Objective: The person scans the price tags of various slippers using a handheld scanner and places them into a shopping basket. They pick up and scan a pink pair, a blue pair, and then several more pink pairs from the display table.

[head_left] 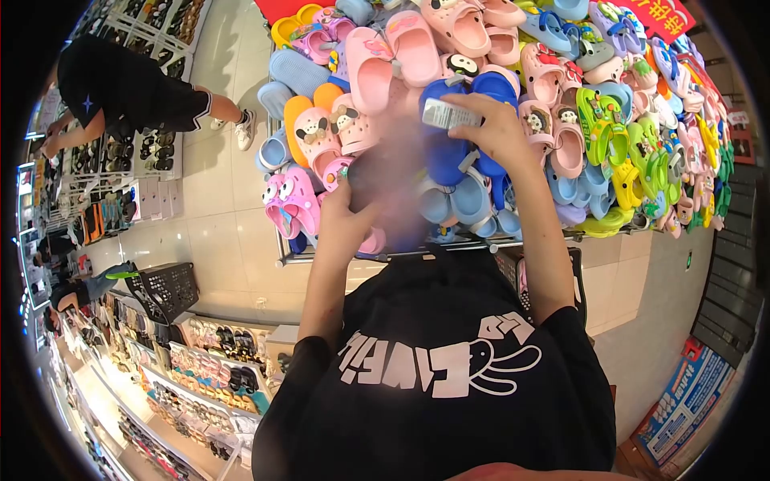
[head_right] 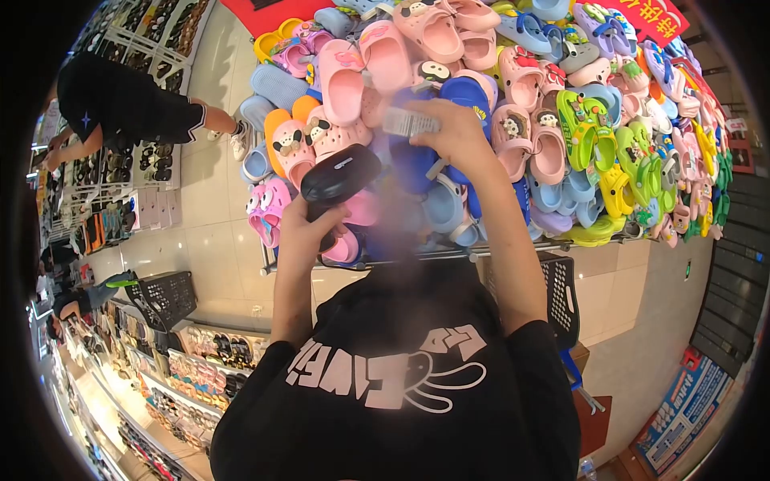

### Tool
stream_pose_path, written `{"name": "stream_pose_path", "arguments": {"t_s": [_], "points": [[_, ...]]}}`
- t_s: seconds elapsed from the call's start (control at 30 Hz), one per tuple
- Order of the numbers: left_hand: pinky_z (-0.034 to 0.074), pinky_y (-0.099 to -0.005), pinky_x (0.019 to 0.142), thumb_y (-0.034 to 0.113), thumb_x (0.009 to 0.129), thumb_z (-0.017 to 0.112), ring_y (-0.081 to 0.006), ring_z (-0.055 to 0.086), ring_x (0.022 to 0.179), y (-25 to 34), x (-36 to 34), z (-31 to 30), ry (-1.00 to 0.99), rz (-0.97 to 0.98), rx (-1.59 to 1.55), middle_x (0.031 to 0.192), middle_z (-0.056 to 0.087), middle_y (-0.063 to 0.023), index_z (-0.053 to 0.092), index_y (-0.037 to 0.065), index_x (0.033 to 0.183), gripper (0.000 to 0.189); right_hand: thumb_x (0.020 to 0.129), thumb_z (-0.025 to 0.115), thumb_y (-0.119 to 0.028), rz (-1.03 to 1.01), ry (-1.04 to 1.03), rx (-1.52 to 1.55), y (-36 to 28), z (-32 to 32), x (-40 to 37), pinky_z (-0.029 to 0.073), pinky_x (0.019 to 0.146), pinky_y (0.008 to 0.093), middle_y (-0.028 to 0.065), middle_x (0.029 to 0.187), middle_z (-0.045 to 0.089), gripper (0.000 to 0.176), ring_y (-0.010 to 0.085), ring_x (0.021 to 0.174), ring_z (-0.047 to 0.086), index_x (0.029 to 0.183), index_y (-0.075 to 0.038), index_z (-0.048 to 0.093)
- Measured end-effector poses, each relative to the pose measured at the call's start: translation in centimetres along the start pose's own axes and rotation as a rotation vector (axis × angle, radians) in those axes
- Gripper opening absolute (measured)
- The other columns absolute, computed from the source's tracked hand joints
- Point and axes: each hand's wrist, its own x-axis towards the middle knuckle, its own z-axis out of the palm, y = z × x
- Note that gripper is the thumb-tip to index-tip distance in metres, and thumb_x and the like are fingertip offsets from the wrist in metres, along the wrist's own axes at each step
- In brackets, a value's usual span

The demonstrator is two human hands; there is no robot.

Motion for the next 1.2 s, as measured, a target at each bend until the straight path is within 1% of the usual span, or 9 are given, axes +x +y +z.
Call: {"name": "stream_pose_path", "arguments": {"t_s": [0.1,0.23,0.3,0.43,0.5,0.7,0.83,1.0,1.2], "points": [[0.046,-0.0225,0.053,0.007,0.080,0.071,-0.0103,0.061,0.059,0.6,0.1,0.7,-0.023,-0.023,0.033,0.076,0.067,-0.0075,0.062,-0.003,0.100,0.024,0.065,0.077,0.000,-0.002,-0.124,0.183,0.9,0.1,-0.5,0.051,0.082,0.0309,0.0080,0.106,0.068,0.056,0.0212,0.092,0.064,0.118,-0.014,0.069],[0.045,-0.0223,0.053,0.010,0.079,0.072,-0.0094,0.061,0.061,-0.3,0.8,1.2,-0.072,0.093,0.167,0.076,0.067,-0.0069,0.063,-0.002,0.102,0.028,0.064,0.077,0.003,0.021,-0.134,0.179,1.2,0.5,-0.8,0.052,0.082,0.0310,0.0090,0.106,0.067,0.057,0.0221,0.092,0.064,0.118,-0.015,0.069],[0.047,-0.0228,0.056,0.011,0.079,0.073,-0.0093,0.062,0.064,-0.4,0.9,1.7,-0.069,0.158,0.216,0.080,0.069,-0.0070,0.064,-0.003,0.103,0.029,0.071,0.065,0.010,-0.263,-0.042,-0.021,1.5,0.8,-0.8,0.062,0.057,0.0288,0.0082,0.097,0.059,0.050,0.0181,0.078,0.063,0.119,-0.006,0.066],[0.050,-0.0253,0.062,0.011,0.079,0.073,-0.0108,0.063,0.069,-1.2,1.5,1.8,-0.071,0.392,0.431,0.082,0.070,-0.0075,0.064,-0.004,0.105,0.031,0.070,0.064,0.011,-0.025,-0.113,0.209,0.2,0.5,-1.7,0.061,0.059,0.0286,0.0081,0.094,0.058,0.053,0.0187,0.078,0.063,0.119,-0.008,0.066],[0.051,-0.0281,0.066,0.011,0.077,0.073,-0.0147,0.066,0.073,-0.7,1.5,2.0,-0.042,0.386,0.524,0.086,0.070,-0.0105,0.064,-0.003,0.107,0.034,0.065,0.072,0.006,-0.001,-0.117,0.211,0.5,0.6,-1.7,0.052,0.077,0.0318,0.0087,0.096,0.063,0.054,0.0224,0.086,0.062,0.116,-0.012,0.069],[0.051,-0.0351,0.066,0.012,0.068,0.074,-0.0280,0.066,0.073,1.1,1.2,1.7,-0.082,0.448,0.836,0.083,0.067,-0.0146,0.065,0.003,0.107,0.041,0.065,0.071,0.005,-0.184,-0.122,0.060,1.7,0.4,-1.4,0.051,0.079,0.0328,0.0094,0.099,0.064,0.053,0.0240,0.089,0.062,0.116,-0.008,0.067],[0.051,-0.0379,0.066,0.013,0.065,0.074,-0.0299,0.064,0.074,1.8,1.3,2.1,-0.088,0.474,0.933,0.082,0.066,-0.0141,0.065,0.003,0.105,0.042,0.065,0.071,0.005,-0.199,-0.131,0.103,1.6,0.1,-1.6,0.051,0.080,0.0335,0.0098,0.099,0.064,0.052,0.0256,0.089,0.062,0.116,-0.008,0.067],[0.050,-0.0361,0.062,0.010,0.063,0.074,-0.0289,0.064,0.072,1.6,1.6,1.9,-0.045,0.723,0.916,0.080,0.064,-0.0125,0.064,0.003,0.101,0.040,0.064,0.071,0.003,-0.200,-0.152,0.122,2.2,0.2,-1.5,0.051,0.080,0.0344,0.0103,0.097,0.064,0.052,0.0269,0.088,0.062,0.115,-0.008,0.067],[0.048,-0.0370,0.058,0.008,0.062,0.074,-0.0296,0.061,0.068,1.3,1.9,2.1,-0.021,0.728,0.952,0.075,0.060,-0.0120,0.063,0.003,0.095,0.036,0.065,0.069,0.004,-0.159,-0.152,0.175,1.8,0.1,-1.7,0.050,0.079,0.0347,0.0100,0.095,0.063,0.052,0.0265,0.087,0.061,0.115,-0.009,0.067]]}}
